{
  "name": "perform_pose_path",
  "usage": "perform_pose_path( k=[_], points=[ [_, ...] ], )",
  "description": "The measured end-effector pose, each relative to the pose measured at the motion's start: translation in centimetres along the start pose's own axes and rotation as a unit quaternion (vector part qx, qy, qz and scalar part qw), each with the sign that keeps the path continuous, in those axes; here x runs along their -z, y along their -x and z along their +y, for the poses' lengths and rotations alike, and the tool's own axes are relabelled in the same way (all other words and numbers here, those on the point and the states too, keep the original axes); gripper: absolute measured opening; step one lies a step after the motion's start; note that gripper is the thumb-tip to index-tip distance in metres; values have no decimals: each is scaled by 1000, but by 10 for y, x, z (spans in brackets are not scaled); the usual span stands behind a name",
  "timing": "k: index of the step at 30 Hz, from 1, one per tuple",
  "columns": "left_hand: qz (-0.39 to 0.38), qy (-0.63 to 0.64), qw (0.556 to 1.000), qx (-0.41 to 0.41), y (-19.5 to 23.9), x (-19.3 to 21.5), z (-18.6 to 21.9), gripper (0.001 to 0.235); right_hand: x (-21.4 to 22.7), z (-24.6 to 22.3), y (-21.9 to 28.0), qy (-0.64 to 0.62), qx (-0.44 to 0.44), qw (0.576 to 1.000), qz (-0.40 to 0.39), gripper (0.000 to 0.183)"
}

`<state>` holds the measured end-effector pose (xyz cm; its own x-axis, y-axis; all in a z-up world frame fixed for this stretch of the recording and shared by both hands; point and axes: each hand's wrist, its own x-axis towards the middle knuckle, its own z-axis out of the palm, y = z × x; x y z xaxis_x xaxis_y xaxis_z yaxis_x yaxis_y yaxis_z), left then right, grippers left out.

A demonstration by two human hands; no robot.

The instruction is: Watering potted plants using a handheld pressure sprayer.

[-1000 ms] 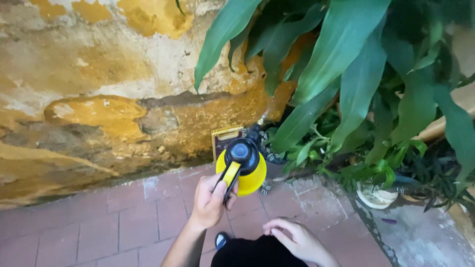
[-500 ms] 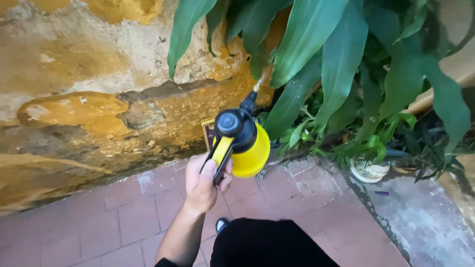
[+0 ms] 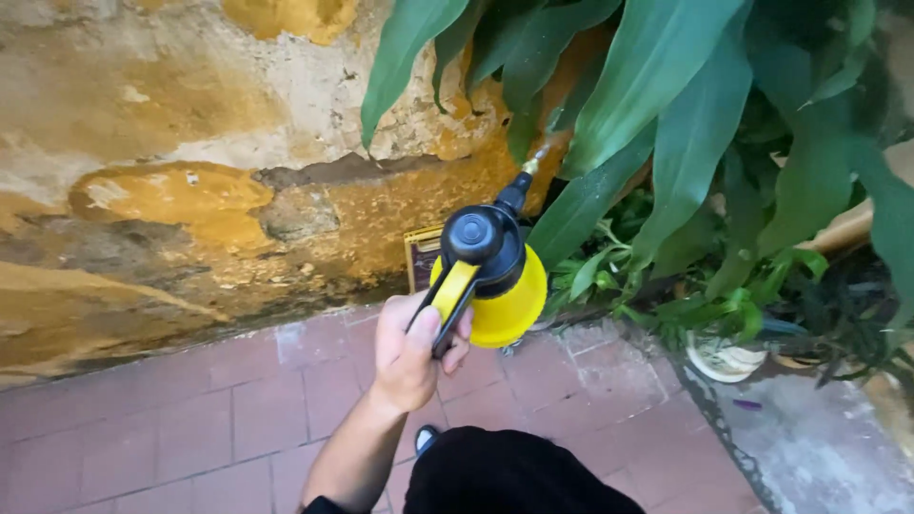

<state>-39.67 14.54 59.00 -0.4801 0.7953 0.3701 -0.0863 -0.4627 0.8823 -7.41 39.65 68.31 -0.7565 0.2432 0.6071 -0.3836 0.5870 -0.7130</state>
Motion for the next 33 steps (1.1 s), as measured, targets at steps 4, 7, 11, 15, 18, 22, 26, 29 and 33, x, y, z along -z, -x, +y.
perform_pose_path(
  k=[4,7,11,15,18,22,26,29,33],
  points=[
    [0,-4,1000,6,5,3,-3,49,-38,4,21,-14,-2,1000,23,15],
    [15,4,1000,-4,7,2,-1,52,-68,15,31,-23,-2,999,38,15],
    [26,-17,999,-43,13,-4,12,54,-107,30,25,-32,10,997,62,15],
    [88,-12,995,-53,20,-6,21,57,-123,37,3,-50,21,996,76,15],
    [122,-11,991,-55,30,-1,21,57,-149,50,-2,-76,-23,996,41,16],
    [173,-44,981,-73,45,8,17,57,-184,63,-4,-116,-141,982,-43,14],
    [155,-122,979,-61,57,14,15,57,-196,61,-25,-52,-133,988,-64,15],
    [164,-153,973,-55,68,22,3,57,-204,56,-38,12,-118,991,-56,15],
    [201,-90,975,-42,80,25,-9,56,-219,57,-40,-7,-132,986,-106,17]
  ],
)
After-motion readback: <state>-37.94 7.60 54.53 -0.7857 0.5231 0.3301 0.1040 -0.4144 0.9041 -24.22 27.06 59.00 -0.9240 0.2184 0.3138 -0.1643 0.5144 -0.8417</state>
